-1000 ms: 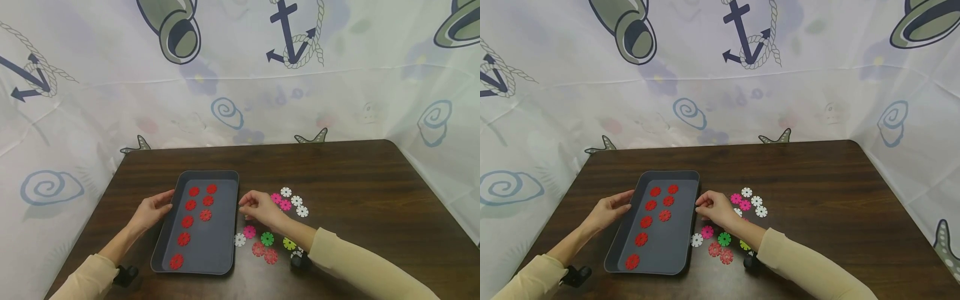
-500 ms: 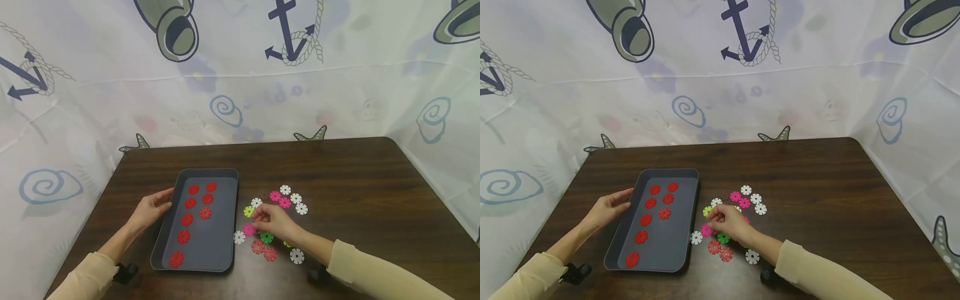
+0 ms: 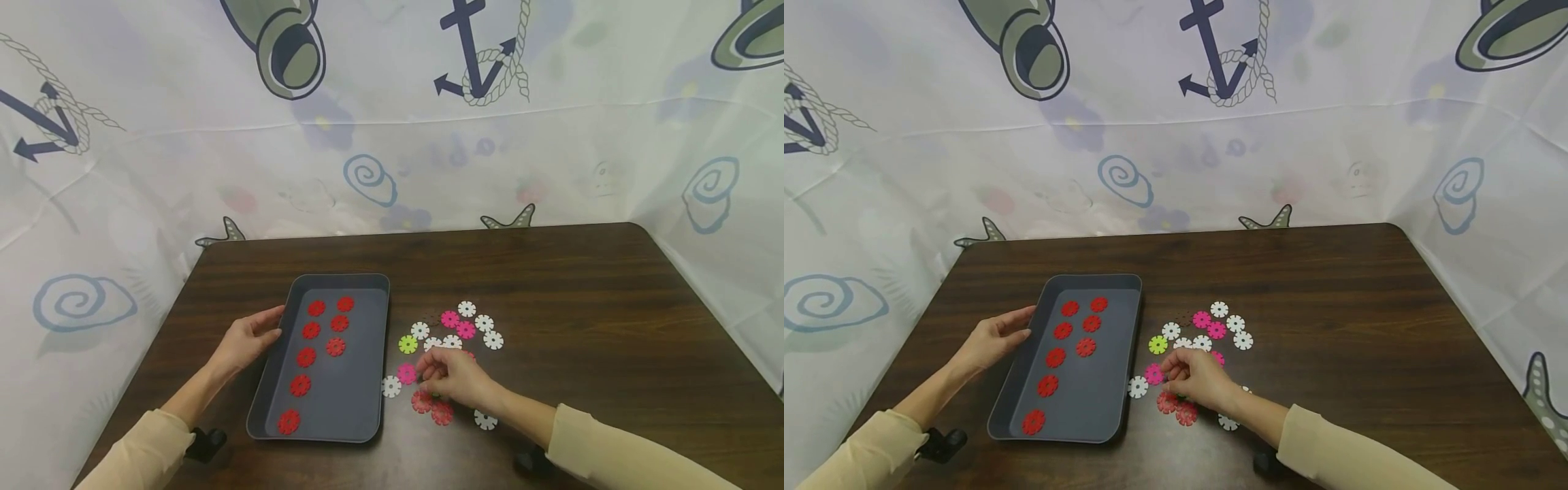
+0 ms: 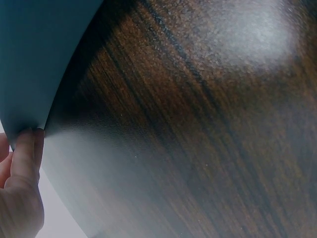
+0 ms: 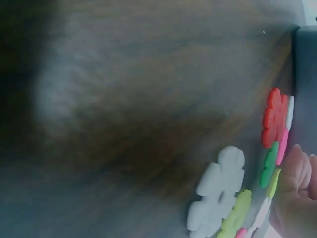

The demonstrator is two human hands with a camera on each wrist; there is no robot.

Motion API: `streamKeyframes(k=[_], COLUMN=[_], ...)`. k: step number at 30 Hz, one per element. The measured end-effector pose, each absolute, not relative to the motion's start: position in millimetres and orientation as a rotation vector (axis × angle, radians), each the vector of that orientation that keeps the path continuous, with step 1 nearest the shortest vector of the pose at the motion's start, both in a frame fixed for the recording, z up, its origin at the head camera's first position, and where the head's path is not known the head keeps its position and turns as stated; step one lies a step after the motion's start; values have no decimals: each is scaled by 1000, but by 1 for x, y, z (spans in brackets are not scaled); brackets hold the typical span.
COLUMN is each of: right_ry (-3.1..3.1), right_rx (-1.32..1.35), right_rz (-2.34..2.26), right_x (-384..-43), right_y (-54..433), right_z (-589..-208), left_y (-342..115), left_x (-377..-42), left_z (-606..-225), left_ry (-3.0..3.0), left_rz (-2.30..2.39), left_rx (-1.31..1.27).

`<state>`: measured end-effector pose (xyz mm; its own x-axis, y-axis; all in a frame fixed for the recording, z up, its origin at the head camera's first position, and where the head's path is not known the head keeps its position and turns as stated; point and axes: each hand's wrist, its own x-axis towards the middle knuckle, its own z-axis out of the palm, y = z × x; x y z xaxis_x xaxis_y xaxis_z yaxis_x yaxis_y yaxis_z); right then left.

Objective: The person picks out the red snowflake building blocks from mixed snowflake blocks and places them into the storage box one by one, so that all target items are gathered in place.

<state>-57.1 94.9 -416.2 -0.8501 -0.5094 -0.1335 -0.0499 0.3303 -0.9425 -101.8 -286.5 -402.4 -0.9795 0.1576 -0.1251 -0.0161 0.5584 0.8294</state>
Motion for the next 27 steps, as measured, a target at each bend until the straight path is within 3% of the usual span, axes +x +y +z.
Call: streamKeyframes(k=[27], right_ry=[2606], right_rx=[-901], right_rz=[-1191], right_x=[-44], right_y=[92], right_z=[-432], left_y=[-285], left_x=[-102], left_z=[-402], left_ry=[2603], left_rz=[1375], left_rx=[92])
